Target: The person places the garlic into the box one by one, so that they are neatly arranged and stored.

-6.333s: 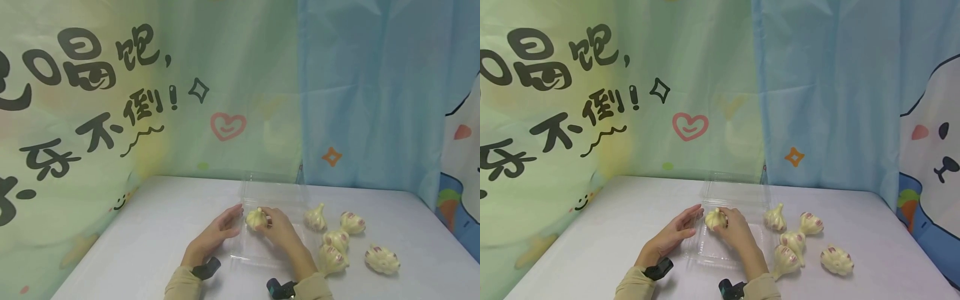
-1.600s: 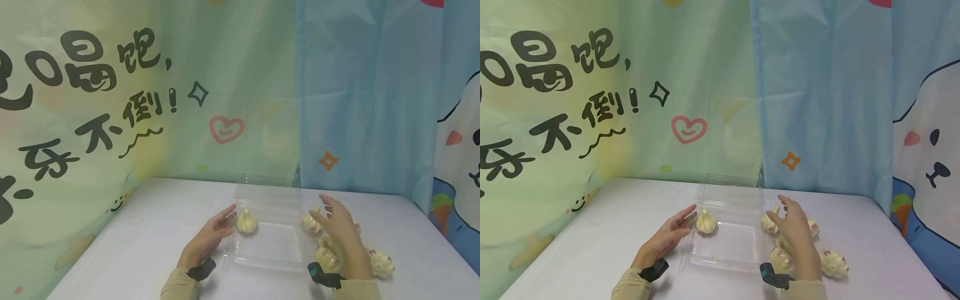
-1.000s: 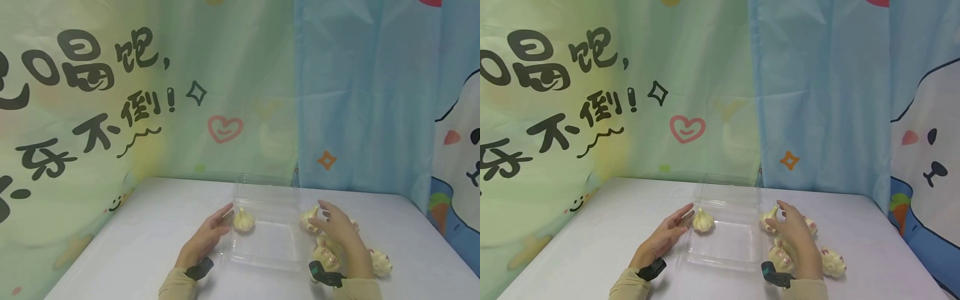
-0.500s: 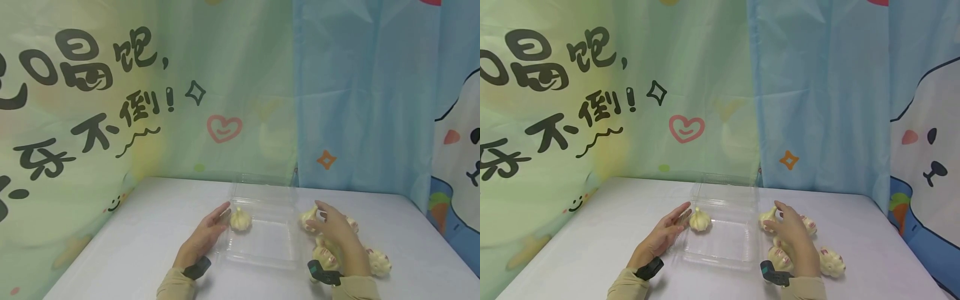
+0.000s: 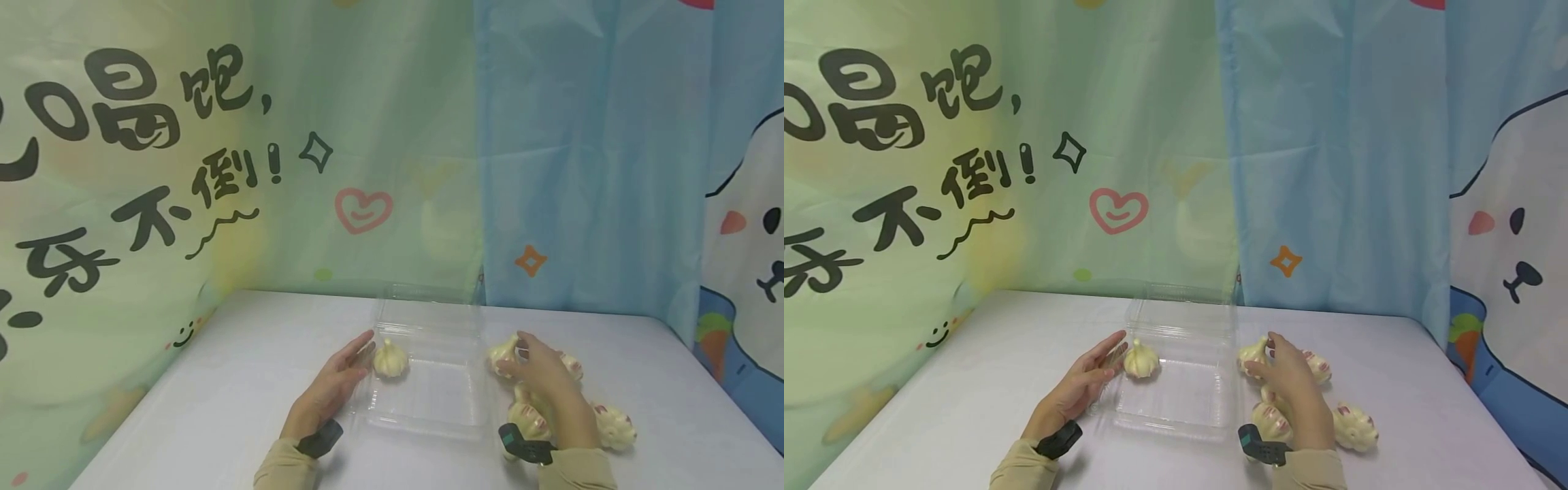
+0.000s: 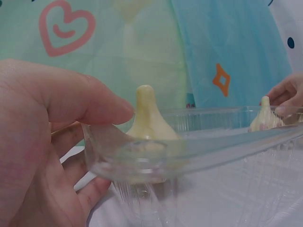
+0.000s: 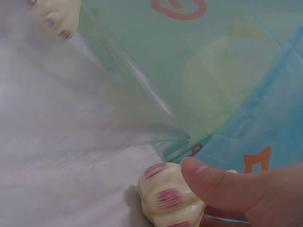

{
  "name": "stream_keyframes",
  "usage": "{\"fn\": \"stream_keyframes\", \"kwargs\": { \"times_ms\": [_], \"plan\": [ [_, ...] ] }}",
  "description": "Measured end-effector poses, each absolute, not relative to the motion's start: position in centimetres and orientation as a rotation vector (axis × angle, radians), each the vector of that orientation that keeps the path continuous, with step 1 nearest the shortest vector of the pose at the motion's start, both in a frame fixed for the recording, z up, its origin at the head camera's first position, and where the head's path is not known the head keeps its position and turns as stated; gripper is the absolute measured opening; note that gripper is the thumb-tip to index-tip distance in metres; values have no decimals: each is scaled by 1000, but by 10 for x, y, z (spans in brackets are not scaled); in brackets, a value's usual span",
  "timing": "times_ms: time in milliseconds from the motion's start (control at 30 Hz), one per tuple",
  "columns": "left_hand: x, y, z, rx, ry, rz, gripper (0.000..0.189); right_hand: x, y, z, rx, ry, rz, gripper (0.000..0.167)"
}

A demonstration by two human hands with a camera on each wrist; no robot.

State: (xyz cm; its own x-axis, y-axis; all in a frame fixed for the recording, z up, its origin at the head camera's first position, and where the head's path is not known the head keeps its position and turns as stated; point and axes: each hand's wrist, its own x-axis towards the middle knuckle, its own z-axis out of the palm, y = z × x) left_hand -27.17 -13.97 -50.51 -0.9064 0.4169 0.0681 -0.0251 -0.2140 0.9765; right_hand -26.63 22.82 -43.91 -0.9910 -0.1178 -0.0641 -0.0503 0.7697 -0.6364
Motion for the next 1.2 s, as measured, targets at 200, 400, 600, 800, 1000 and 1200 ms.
{"fn": "stream_keyframes", "kwargs": {
  "times_ms": [200,400,600,800,1000,1200],
  "plan": [
    [-273,-141,-508,499,1749,2199,71,-267,228,-442,-103,2855,-926,84],
    [-273,-141,-509,502,1747,2209,70,-269,229,-445,-102,2864,-873,83],
    [-273,-142,-510,524,1758,2201,69,-268,229,-446,-103,2872,-856,80],
    [-273,-142,-508,478,1789,2185,69,-267,228,-444,-89,2872,-858,79],
    [-272,-141,-507,452,1801,2195,69,-266,227,-445,-61,2864,-856,80],
    [-273,-140,-507,439,1812,2195,69,-267,226,-445,-49,2873,-857,75]
  ]
}}
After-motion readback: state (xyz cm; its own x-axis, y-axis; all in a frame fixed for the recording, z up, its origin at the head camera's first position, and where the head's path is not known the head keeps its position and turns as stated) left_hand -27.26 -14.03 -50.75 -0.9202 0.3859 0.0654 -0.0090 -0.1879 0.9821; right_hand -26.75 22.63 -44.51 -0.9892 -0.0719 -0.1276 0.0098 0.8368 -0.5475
